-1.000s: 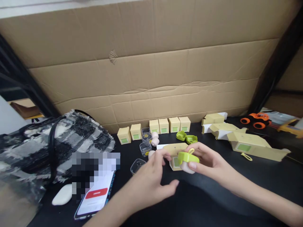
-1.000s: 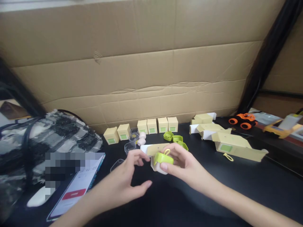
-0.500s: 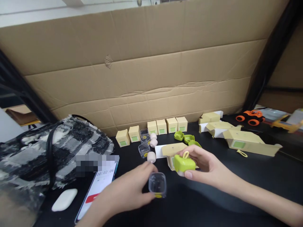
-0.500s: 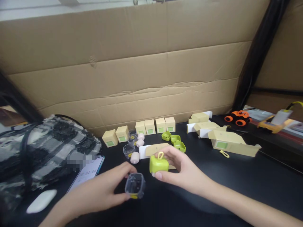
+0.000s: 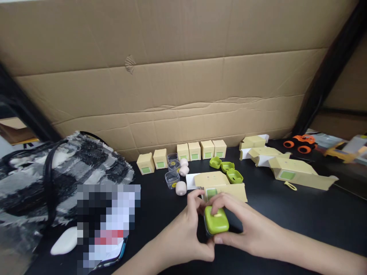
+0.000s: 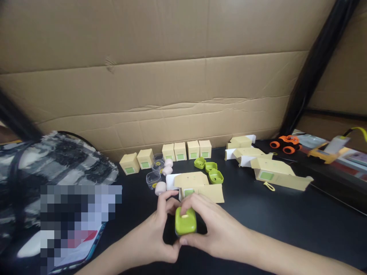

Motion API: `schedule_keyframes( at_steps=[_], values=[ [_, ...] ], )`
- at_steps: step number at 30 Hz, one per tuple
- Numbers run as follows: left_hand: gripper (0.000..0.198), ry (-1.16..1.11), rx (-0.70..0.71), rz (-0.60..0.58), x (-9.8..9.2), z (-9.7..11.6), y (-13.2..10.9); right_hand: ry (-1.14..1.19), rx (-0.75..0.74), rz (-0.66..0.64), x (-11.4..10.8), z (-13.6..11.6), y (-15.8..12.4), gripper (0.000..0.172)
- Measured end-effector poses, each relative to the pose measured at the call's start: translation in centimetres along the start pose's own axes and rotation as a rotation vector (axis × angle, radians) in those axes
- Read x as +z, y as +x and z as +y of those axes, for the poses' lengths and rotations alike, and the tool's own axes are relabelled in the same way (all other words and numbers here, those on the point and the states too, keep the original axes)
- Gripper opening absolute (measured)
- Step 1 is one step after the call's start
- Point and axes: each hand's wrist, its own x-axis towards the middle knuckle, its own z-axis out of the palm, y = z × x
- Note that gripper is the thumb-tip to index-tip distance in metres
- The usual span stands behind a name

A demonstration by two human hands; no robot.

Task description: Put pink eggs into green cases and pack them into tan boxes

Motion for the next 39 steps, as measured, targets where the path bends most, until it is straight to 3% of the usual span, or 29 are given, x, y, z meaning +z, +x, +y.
schedule_keyframes(
  at_steps=[6, 8, 12, 14, 16, 22, 25, 29, 31, 34, 36, 39],
  values=[
    [0.075, 0.171, 0.074, -0.013, -0.4, -0.1, -0.2, -0.025, -0.105, -0.092, -1.0, -0.2, 0.3, 0.023],
    [0.069, 0.313, 0.141, -0.033, -0.8, 0.3, -0.3, -0.055, -0.160, -0.007, -2.1, 0.2, 0.7, 0.017],
    [0.051, 0.645, 0.179, -0.143, -1.7, 1.5, -0.3, -0.483, -0.117, 0.274, -4.8, 2.0, 1.7, 0.018],
    [0.046, 0.732, 0.166, -0.168, -2.0, 2.0, -0.3, -0.711, -0.055, 0.244, -5.7, 2.9, 2.0, 0.019],
    [0.044, 0.752, 0.145, -0.164, -2.3, 2.2, -0.3, -0.792, -0.008, 0.186, -5.9, 3.5, 2.1, 0.025],
    [0.045, 0.829, 0.080, -0.123, -3.6, 1.8, -0.5, -0.689, -0.023, 0.124, -5.5, 2.9, 1.8, 0.016],
    [0.043, 0.843, 0.000, -0.096, -4.8, 1.7, -0.8, -0.492, -0.057, 0.221, -6.2, 2.0, 1.7, 0.014],
    [0.047, 0.705, -0.098, -0.035, -6.7, 1.5, -1.5, -0.389, -0.124, 0.486, -7.8, 1.2, 1.4, 0.014],
    [0.052, 0.618, -0.089, 0.061, -7.4, 1.7, -1.6, -0.363, -0.162, 0.512, -8.5, 0.9, 1.0, 0.014],
    [0.037, 0.481, -0.056, 0.355, -7.6, 2.4, -1.4, -0.212, -0.173, 0.344, -9.2, 0.4, 0.4, 0.014],
    [0.041, 0.264, -0.088, 0.439, -6.8, 2.9, -1.1, -0.103, -0.186, 0.178, -9.2, 0.2, 0.1, 0.013],
    [0.058, -0.158, -0.183, 0.209, -4.4, 3.1, -0.9, -0.067, -0.190, 0.009, -8.7, 0.0, 0.1, 0.012]
  ],
)
